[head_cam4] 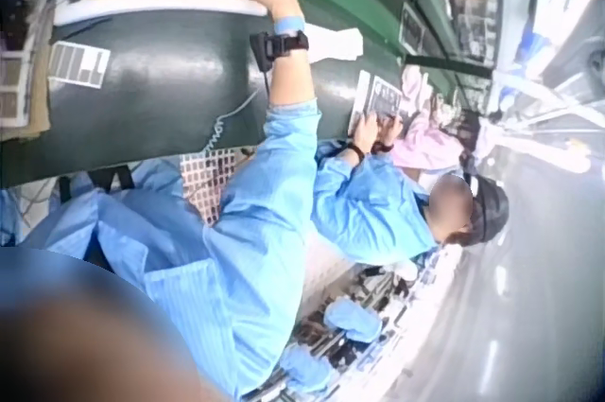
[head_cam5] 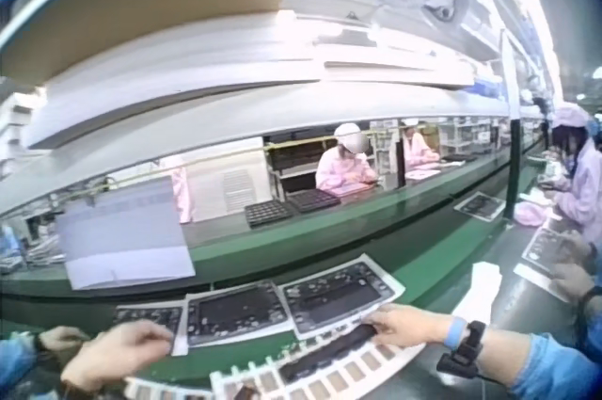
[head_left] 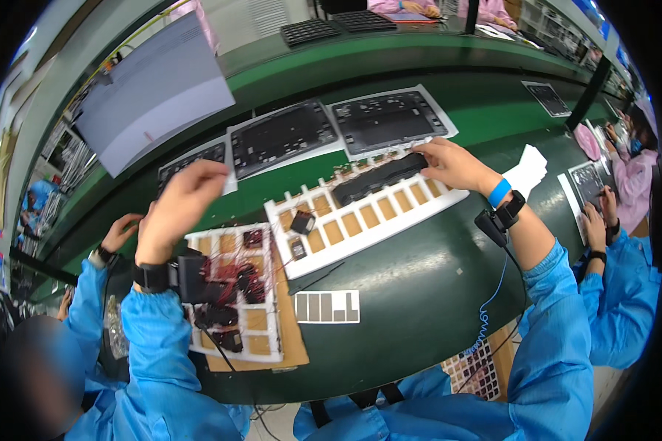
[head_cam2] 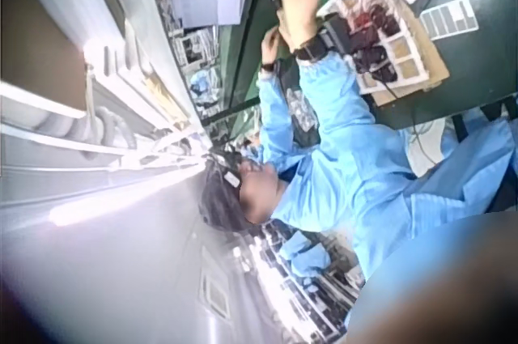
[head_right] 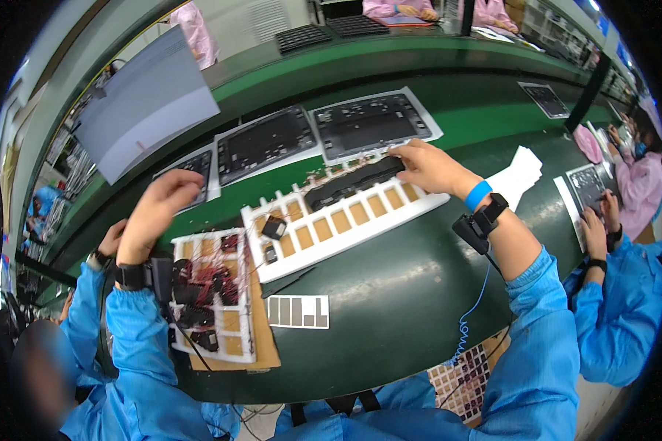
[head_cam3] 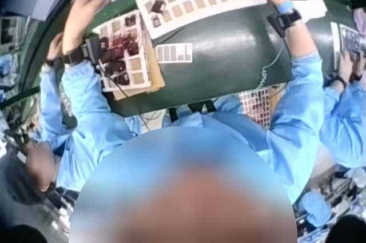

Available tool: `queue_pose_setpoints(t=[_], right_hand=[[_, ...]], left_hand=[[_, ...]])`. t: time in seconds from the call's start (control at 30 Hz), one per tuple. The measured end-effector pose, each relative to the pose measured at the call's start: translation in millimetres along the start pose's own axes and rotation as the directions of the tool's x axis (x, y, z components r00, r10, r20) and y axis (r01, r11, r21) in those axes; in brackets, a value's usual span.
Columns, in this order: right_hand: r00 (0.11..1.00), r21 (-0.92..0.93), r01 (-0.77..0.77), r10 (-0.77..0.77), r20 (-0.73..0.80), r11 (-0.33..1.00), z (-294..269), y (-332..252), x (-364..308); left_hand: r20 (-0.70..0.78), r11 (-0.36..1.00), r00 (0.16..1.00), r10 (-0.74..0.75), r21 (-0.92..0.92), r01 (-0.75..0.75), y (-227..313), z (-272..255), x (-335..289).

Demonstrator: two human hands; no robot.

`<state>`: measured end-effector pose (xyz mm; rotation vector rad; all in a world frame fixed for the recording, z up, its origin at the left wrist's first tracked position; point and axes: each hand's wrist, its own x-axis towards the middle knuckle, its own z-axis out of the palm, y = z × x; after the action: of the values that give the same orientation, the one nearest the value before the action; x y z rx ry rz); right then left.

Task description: Assembling electronic components for a tablet or similar mobile device on a production line.

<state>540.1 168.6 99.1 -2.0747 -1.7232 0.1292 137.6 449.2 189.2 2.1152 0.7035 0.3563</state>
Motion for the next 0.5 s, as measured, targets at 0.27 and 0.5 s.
queue_pose_setpoints(t=[0.27, 0.5], right_hand=[[0.992, 0.026, -0.125, 0.125, -0.014, 0.992, -1.3, -12.4, 4.9], [0.994, -0.152, -0.083, 0.071, -0.081, 0.985, -4.3, -30.7, -5.2]], left_hand=[[0.092, 0.703, 0.904, 0.418, 0.597, -0.386, 2.1, 131.6, -21.5], [0.061, 0.591, 0.937, 0.344, 0.761, -0.267, -16.8, 157.5, 3.8]])
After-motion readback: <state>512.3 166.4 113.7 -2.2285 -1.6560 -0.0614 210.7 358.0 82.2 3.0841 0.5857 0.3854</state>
